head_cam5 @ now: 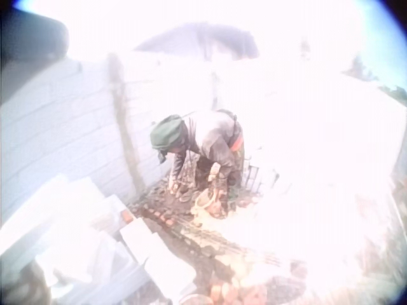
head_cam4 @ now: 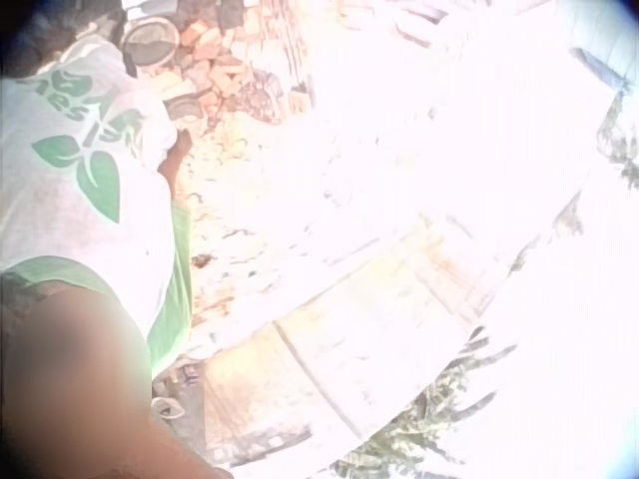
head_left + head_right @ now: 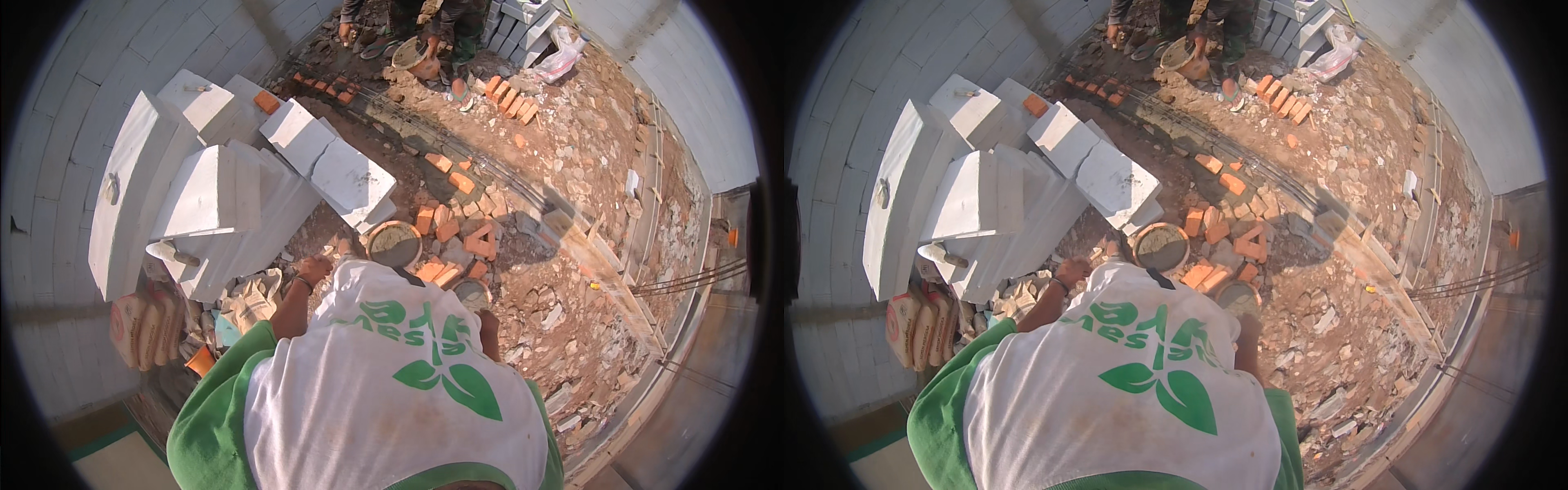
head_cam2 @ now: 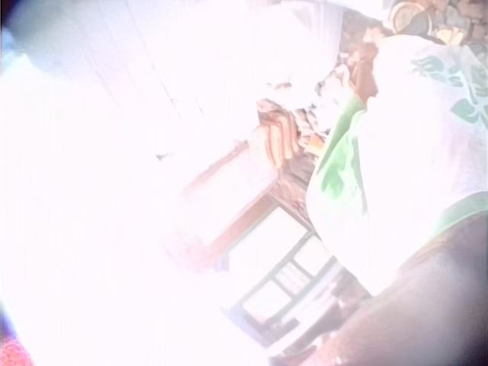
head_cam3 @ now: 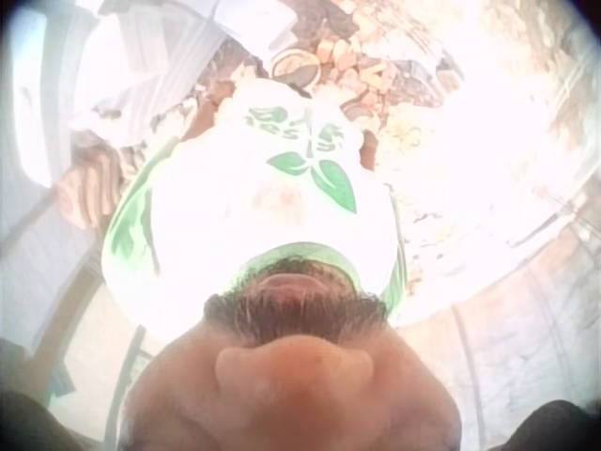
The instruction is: The person mixes cement and sand in a pit using a shovel, fills buckets with the mixture, and applies the mortar to a brick wall using a trowel while assisting another worker.
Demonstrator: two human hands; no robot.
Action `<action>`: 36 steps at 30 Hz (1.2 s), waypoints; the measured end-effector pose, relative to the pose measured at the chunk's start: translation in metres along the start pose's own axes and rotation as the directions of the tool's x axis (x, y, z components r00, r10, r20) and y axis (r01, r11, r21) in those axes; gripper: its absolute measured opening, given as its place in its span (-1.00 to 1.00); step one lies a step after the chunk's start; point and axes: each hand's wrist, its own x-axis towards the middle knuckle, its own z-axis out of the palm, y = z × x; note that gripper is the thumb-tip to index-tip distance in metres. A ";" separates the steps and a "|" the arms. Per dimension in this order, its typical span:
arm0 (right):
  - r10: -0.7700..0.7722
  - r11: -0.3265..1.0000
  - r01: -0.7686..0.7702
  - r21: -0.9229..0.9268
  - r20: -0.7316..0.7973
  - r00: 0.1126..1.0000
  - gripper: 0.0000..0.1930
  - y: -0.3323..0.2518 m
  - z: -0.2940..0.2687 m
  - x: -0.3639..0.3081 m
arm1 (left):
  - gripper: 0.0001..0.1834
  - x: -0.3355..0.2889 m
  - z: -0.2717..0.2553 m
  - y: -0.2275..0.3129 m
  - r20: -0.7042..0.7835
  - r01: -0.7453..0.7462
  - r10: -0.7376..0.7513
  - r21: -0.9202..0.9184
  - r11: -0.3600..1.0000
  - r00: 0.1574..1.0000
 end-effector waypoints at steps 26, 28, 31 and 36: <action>-0.188 0.272 0.204 0.941 -0.156 0.970 -0.67 0.012 0.068 0.110 | -0.71 -0.054 -0.034 -0.003 -0.156 0.025 -0.046 -0.131 0.991 0.987; -0.065 0.112 0.068 0.991 -0.061 0.996 -0.66 0.028 0.058 0.096 | -0.68 -0.077 -0.027 0.029 -0.180 0.027 -0.010 0.089 0.996 0.984; -0.036 0.086 0.107 0.991 -0.104 0.994 -0.69 0.030 0.053 0.090 | -0.72 -0.092 -0.041 0.000 -0.250 0.078 0.003 0.313 0.946 0.968; 0.021 0.045 0.140 0.989 -0.141 0.990 -0.83 0.028 0.051 0.077 | -0.82 -0.083 -0.067 -0.027 0.189 -0.434 0.434 0.687 0.582 0.881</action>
